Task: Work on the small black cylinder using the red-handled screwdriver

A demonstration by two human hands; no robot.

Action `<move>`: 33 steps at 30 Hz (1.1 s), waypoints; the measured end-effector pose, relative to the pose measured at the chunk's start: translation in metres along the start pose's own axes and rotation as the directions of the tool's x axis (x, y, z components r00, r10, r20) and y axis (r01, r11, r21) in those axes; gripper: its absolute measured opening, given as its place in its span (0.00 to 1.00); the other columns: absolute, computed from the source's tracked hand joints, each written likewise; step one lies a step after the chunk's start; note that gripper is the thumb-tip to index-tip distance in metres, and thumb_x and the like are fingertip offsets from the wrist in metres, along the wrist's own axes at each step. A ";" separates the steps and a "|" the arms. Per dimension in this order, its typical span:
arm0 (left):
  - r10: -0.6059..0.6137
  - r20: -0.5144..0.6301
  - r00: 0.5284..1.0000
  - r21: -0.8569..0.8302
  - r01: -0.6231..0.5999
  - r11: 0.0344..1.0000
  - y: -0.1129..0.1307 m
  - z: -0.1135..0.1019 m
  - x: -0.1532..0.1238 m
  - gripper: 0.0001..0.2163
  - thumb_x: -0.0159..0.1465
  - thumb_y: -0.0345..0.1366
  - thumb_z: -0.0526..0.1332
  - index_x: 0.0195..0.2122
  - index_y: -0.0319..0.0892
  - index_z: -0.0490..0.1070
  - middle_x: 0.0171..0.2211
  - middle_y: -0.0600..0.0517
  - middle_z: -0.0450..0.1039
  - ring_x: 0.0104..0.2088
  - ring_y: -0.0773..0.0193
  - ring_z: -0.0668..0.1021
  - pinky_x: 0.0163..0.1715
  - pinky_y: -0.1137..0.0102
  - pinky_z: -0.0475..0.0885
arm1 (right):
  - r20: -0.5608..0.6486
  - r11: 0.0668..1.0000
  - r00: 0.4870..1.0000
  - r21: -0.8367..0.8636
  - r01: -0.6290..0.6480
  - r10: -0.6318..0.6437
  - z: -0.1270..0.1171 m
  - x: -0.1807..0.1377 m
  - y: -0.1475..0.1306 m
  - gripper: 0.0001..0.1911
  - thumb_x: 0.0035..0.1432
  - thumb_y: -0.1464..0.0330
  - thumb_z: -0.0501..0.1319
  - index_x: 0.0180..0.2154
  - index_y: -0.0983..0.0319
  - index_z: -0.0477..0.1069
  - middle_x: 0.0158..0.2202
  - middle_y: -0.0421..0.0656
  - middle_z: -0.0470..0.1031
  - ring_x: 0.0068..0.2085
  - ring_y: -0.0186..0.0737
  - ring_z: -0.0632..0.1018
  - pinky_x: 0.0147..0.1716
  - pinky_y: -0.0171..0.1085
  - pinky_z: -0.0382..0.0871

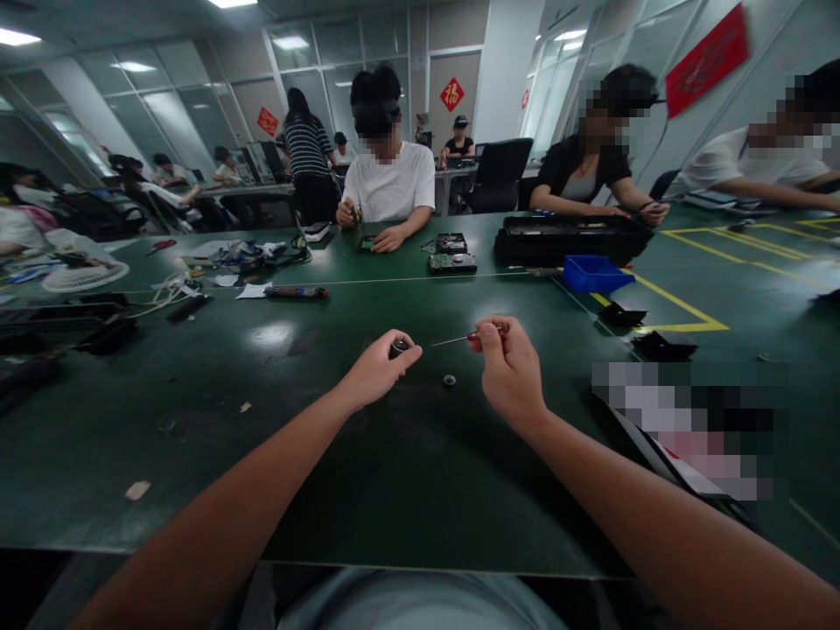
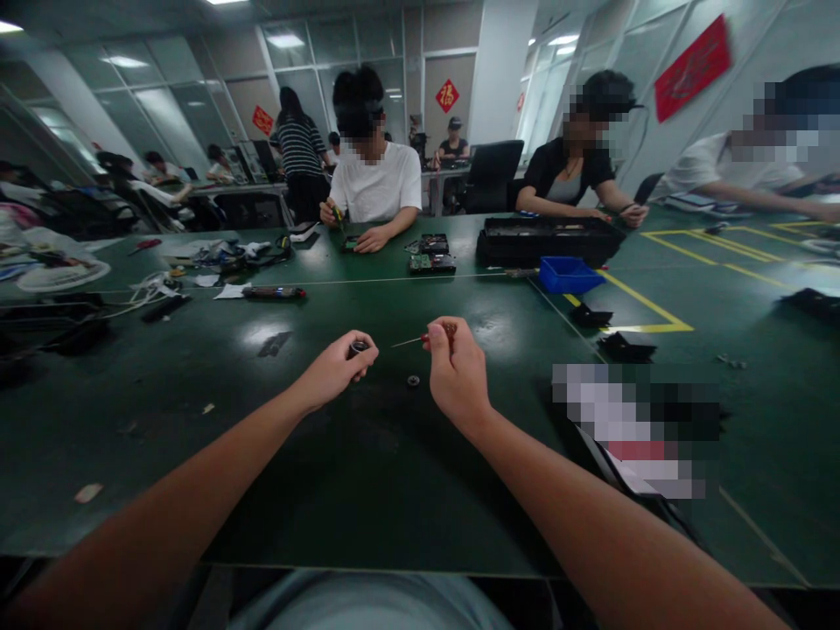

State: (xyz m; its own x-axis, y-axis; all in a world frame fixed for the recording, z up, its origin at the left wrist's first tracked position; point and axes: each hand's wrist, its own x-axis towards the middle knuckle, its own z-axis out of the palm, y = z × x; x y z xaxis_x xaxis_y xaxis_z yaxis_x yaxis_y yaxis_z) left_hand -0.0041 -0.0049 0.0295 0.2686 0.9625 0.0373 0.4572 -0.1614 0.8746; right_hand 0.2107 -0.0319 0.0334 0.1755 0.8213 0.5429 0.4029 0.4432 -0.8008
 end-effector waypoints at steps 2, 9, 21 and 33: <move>0.058 0.043 0.997 0.164 -0.064 0.984 0.006 0.005 -0.001 0.14 0.66 0.49 0.61 0.42 0.43 0.71 0.34 0.51 0.73 0.34 0.61 0.75 0.35 0.66 0.70 | -0.017 1.000 1.000 0.019 0.021 -0.021 -0.001 0.000 -0.002 0.11 0.70 0.61 0.52 0.40 0.58 0.68 0.33 0.42 0.77 0.36 0.42 0.79 0.38 0.43 0.70; 0.258 0.188 0.948 0.378 -0.312 0.872 0.011 0.030 0.010 0.11 0.66 0.41 0.62 0.48 0.43 0.73 0.45 0.48 0.75 0.44 0.56 0.76 0.45 0.62 0.71 | -0.016 0.996 0.998 0.054 0.067 -0.066 -0.002 -0.001 -0.006 0.09 0.70 0.61 0.52 0.40 0.57 0.68 0.33 0.41 0.76 0.35 0.41 0.78 0.37 0.42 0.70; 0.108 0.412 0.905 0.604 -0.360 0.711 0.017 0.039 0.031 0.12 0.65 0.46 0.62 0.43 0.44 0.74 0.41 0.48 0.76 0.40 0.55 0.77 0.35 0.66 0.69 | -0.034 0.993 0.995 0.066 0.095 -0.093 -0.003 0.001 0.001 0.10 0.71 0.61 0.52 0.41 0.58 0.68 0.33 0.41 0.76 0.35 0.40 0.78 0.36 0.42 0.71; 0.029 0.021 0.999 0.135 -0.031 0.990 -0.016 -0.051 0.009 0.12 0.62 0.42 0.62 0.44 0.43 0.74 0.33 0.51 0.73 0.29 0.65 0.72 0.31 0.69 0.65 | -0.009 0.995 0.997 0.058 0.078 -0.077 -0.003 0.003 0.003 0.10 0.71 0.61 0.52 0.41 0.58 0.69 0.33 0.41 0.76 0.35 0.40 0.79 0.37 0.42 0.70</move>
State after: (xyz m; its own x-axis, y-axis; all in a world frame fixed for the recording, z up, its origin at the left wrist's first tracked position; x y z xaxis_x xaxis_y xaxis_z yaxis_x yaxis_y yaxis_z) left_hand -0.0520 0.0169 0.0404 0.2996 0.9526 0.0519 0.5590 -0.2194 0.7996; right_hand 0.2147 -0.0293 0.0336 0.1522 0.7812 0.6054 0.3626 0.5257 -0.7695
